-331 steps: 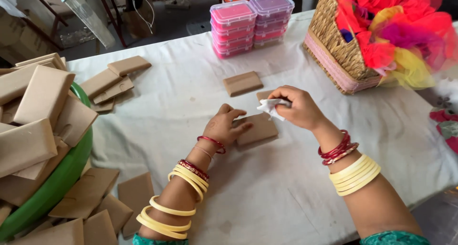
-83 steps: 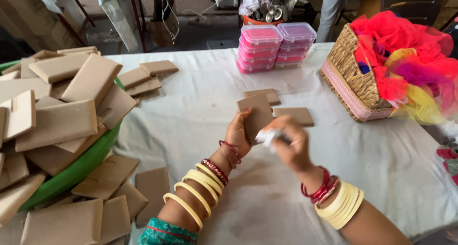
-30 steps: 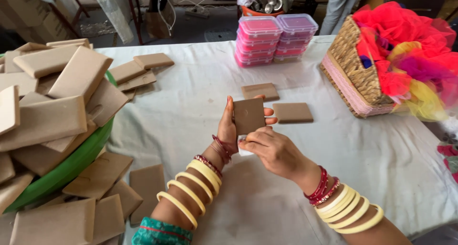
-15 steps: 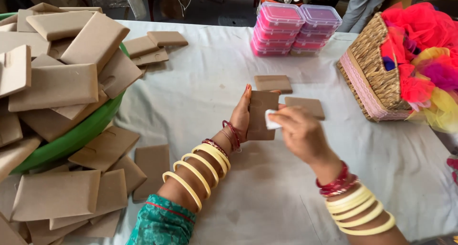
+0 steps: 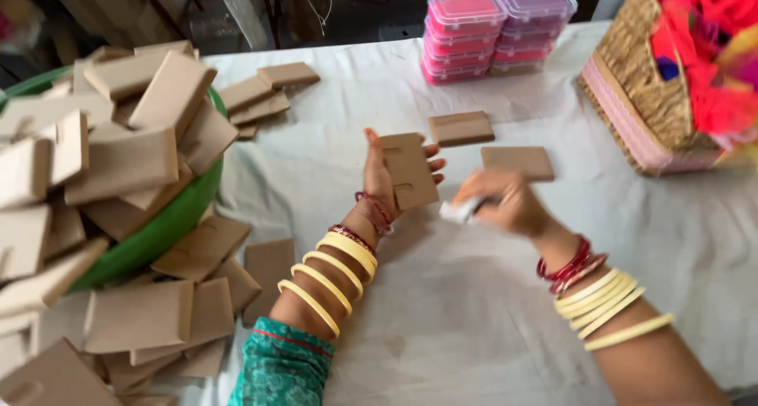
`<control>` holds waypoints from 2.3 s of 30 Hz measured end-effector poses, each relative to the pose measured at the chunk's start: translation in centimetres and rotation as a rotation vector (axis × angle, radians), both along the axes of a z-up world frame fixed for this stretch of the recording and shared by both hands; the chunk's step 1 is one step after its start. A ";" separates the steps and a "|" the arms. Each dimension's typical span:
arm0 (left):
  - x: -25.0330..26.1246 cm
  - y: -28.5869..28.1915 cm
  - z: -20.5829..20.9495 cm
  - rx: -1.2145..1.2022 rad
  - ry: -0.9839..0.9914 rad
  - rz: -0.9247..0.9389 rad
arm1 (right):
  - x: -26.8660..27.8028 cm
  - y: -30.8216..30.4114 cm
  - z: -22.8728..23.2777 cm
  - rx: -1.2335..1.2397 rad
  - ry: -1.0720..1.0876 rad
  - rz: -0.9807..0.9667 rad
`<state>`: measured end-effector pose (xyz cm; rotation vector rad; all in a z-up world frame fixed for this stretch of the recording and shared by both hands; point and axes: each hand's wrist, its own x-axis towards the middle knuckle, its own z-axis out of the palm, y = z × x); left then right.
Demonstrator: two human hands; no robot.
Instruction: Wiping small brown rectangular objects with a white cloth.
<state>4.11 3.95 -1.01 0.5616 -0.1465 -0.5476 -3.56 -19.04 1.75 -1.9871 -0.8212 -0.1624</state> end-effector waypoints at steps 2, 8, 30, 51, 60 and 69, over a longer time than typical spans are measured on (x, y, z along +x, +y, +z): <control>-0.4 0.2 0.5 0.057 0.081 0.077 | 1.7 -2.8 -1.5 0.340 0.254 -0.140; -0.1 0.7 0.0 0.199 0.051 0.126 | 5.8 -10.8 -4.2 1.283 0.601 -0.256; 5.4 -21.2 2.2 1.861 -1.430 -0.095 | 8.2 -18.8 -10.6 1.167 0.357 -0.836; 6.1 -25.0 2.4 1.839 -1.386 -0.101 | 6.9 -20.3 -9.6 1.337 0.058 -1.026; 5.1 -24.0 3.6 1.925 -1.320 -0.127 | 7.0 -20.2 -8.9 1.307 0.100 -1.016; 13.2 -12.7 -1.5 2.047 -1.306 0.026 | 6.7 -19.8 -8.3 1.289 0.142 -1.060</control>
